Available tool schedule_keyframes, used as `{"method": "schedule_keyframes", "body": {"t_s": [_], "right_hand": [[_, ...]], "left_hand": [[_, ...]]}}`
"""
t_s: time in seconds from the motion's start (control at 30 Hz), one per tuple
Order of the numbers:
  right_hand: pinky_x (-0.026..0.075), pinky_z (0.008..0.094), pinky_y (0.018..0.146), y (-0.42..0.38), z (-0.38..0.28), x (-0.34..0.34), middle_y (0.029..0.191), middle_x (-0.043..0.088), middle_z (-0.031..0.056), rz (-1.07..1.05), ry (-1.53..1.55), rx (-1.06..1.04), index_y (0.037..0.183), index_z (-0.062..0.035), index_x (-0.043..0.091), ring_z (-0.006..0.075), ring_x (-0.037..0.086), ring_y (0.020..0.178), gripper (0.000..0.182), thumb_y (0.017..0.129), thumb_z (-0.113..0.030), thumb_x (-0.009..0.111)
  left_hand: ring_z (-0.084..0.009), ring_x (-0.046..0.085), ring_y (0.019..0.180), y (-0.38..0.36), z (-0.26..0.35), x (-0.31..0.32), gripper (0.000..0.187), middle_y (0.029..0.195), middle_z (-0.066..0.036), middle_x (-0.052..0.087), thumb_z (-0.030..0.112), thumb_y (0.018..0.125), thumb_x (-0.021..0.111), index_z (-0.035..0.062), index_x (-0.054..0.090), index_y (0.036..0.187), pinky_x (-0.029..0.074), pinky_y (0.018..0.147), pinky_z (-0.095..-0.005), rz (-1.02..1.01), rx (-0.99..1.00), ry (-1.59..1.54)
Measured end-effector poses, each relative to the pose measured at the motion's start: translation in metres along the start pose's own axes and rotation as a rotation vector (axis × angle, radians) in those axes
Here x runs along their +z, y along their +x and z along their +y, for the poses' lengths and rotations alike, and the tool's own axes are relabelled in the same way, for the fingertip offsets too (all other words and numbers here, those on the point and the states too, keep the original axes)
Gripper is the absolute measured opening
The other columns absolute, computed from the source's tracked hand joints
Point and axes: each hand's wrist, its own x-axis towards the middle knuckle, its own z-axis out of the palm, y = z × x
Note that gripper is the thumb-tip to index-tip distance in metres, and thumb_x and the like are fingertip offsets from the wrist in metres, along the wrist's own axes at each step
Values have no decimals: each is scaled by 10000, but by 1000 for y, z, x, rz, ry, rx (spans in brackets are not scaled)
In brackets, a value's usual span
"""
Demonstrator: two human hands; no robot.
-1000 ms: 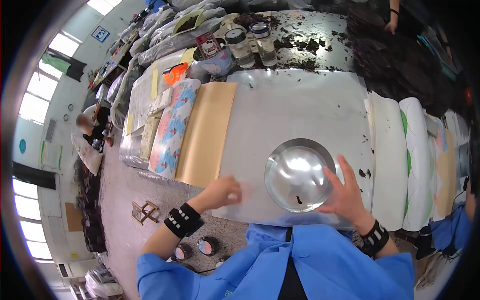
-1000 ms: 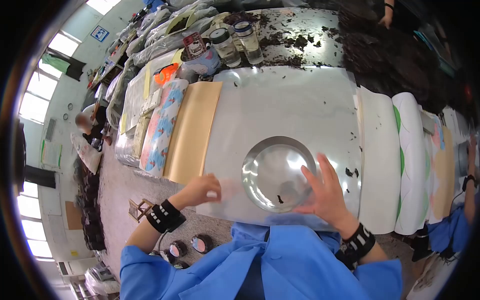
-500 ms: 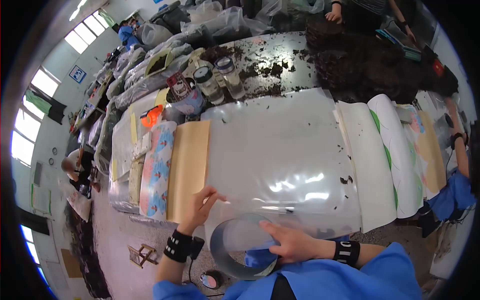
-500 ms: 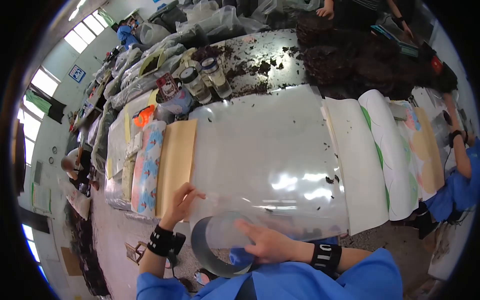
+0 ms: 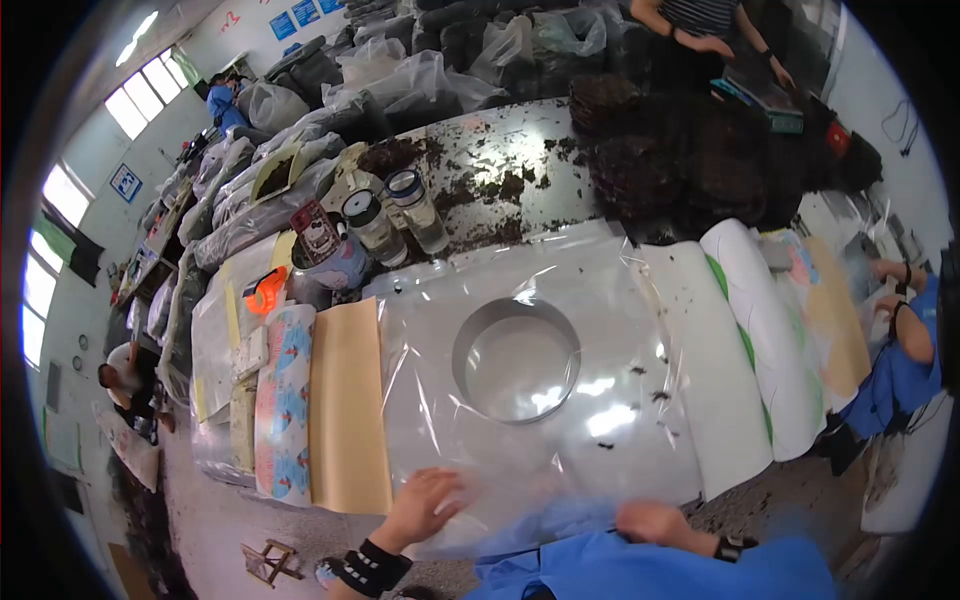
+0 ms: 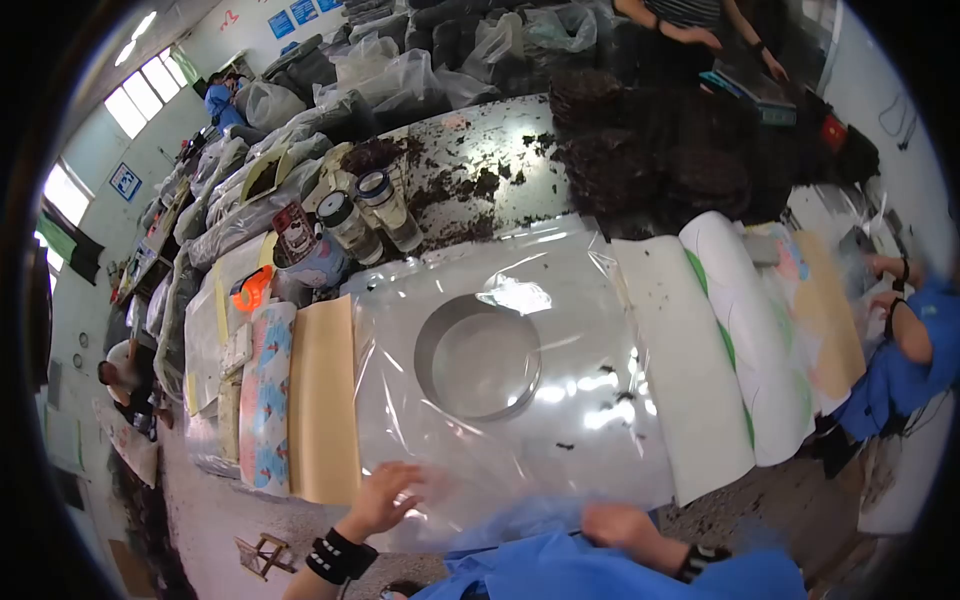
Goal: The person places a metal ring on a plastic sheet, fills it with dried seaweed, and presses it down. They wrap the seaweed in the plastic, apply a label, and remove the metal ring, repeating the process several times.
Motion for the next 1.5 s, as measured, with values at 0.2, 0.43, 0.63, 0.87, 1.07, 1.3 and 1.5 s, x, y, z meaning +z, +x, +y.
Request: {"method": "schedule_keyframes", "body": {"t_s": [0.2, 0.43, 0.63, 0.87, 1.07, 1.3, 1.5], "right_hand": [[476, 468, 1007, 75, -60, -99, 1202, 664, 159, 151, -436, -146, 1156, -52, 688, 328, 615, 1165, 369, 845, -247, 729], [561, 382, 791, 115, 34, -157, 985, 719, 97, 248, -420, -20, 1078, -101, 705, 275, 696, 899, 253, 869, -244, 708], [526, 364, 583, 350, 166, -330, 823, 639, 113, 918, 335, 731, 910, 48, 620, 242, 640, 735, 666, 865, -614, 677], [461, 480, 1023, 447, 201, -314, 1267, 564, 342, 1007, -127, 905, 1283, 88, 529, 459, 549, 1203, 795, 834, -542, 714], [441, 455, 1035, 460, 194, -295, 1264, 577, 258, 1306, -244, 415, 1274, 40, 541, 406, 556, 1179, 630, 818, -308, 802], [500, 374, 977, 412, 134, -252, 1257, 600, 107, 945, 1106, 72, 1352, -22, 481, 240, 592, 1140, 577, 841, 28, 744], [520, 378, 986, 319, -9, -143, 1266, 593, 154, 481, 1382, 248, 1404, -18, 420, 255, 609, 1156, 629, 856, 22, 725]], "left_hand": [[-422, 365, 1398, 155, 0, -23, 642, 1484, -251, 424, 315, 941, 602, -19, 409, 1454, 264, 1158, -516, 393, -16, 98], [-424, 241, 1481, 195, -4, 7, 777, 1544, -241, 356, 390, 915, 629, -54, 346, 1486, 165, 1203, -532, 377, -56, 204], [-441, 313, 1430, 196, -1, 1, 697, 1457, -237, 450, 351, 874, 663, -49, 453, 1404, 213, 1178, -561, 344, -76, 178], [-446, 357, 1387, 196, -4, 5, 583, 1408, -205, 488, 403, 910, 612, -10, 542, 1316, 249, 1147, -588, 364, -89, 109], [-413, 373, 1391, 194, -6, 7, 596, 1391, -188, 509, 341, 833, 713, 27, 560, 1316, 280, 1143, -566, 391, -96, 154], [-417, 339, 1415, 192, -6, -3, 668, 1447, -200, 457, 250, 835, 721, 30, 467, 1412, 279, 1155, -545, 458, -135, 44], [-421, 400, 1379, 205, -8, -40, 601, 1524, -217, 385, 242, 992, 569, 25, 360, 1513, 312, 1154, -411, 721, -311, -933]]}}
